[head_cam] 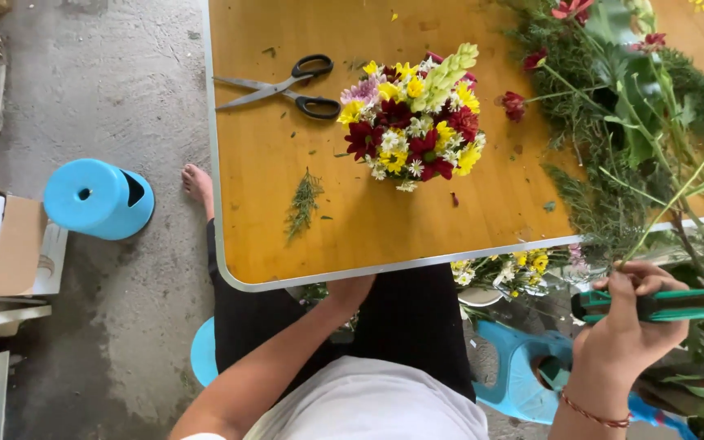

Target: The person arranges a bouquet of flowers on a wooden table, using scissors to trim stems and a utility knife to cut tape. They add small white flowers to the arrangement and adjust the positioning of the blooms.

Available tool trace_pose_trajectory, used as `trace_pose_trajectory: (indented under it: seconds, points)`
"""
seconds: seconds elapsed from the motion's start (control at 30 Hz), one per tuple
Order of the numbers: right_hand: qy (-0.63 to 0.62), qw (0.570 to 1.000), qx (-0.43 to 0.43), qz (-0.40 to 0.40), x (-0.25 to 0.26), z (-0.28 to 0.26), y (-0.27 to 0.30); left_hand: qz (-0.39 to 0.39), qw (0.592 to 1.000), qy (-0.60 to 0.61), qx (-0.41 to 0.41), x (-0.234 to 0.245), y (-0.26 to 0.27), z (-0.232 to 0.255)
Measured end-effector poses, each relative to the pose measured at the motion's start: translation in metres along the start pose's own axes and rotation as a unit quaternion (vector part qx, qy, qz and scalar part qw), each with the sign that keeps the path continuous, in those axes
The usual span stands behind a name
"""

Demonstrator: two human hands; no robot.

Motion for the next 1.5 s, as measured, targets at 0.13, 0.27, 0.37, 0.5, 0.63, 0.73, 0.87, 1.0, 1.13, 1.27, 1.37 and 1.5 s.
trace_pose_trajectory:
  seconds: [0.13, 0.27, 0.37, 0.5, 0.63, 0.73, 0.87, 1.0, 1.13, 1.27, 1.37, 1.5]
  points:
    - [0.038, 0.999, -0.029, 0.012, -0.003, 0.005, -0.003, 0.123, 0.972, 0.034, 0.198, 0.013, -0.006, 0.014]
    - [0.014, 0.997, -0.076, 0.008, -0.014, 0.009, -0.003, -0.135, 0.974, 0.036, -0.179, -0.022, -0.006, 0.039]
    - [0.002, 0.999, -0.051, -0.013, -0.022, -0.005, -0.003, -0.036, 0.995, -0.088, 0.008, -0.008, -0.012, -0.029]
    - [0.015, 0.999, -0.023, -0.017, -0.023, 0.004, -0.001, 0.031, 0.984, -0.085, 0.154, 0.051, -0.003, -0.019]
    - [0.011, 0.998, -0.039, -0.043, -0.034, 0.004, -0.003, -0.059, 0.995, 0.037, 0.077, 0.013, -0.03, 0.058]
    - [-0.005, 0.997, -0.065, -0.03, -0.038, -0.002, -0.008, -0.125, 0.951, 0.087, -0.271, -0.035, -0.016, 0.052]
    - [0.065, 0.997, -0.025, -0.025, -0.027, -0.006, -0.01, -0.148, 0.979, 0.138, -0.035, -0.016, -0.032, 0.008]
    - [0.307, 0.947, 0.079, -0.061, -0.011, 0.015, -0.012, -0.074, 0.992, 0.082, -0.063, -0.01, -0.027, 0.017]
    - [0.409, 0.893, 0.171, -0.079, -0.011, 0.044, -0.017, -0.02, 0.996, 0.04, -0.076, 0.002, -0.016, 0.021]
    - [0.51, 0.834, 0.185, -0.103, -0.005, 0.037, -0.019, -0.07, 0.993, 0.091, 0.034, 0.017, 0.011, 0.006]
    - [0.554, 0.798, 0.178, -0.156, 0.017, 0.029, -0.007, -0.158, 0.953, 0.092, 0.242, 0.027, 0.05, -0.013]
    - [0.434, 0.821, 0.103, -0.357, 0.031, 0.004, 0.018, -0.374, 0.809, 0.319, 0.322, 0.107, 0.053, 0.063]
Point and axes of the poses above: each hand's wrist, its own y-axis away from the middle knuckle, its own x-axis out of the back of the hand, z = x × y, the point moved 2 cm from there along -y, towards the middle knuckle, and after that the axes turned 6 degrees about y, right-handed, at the moved point
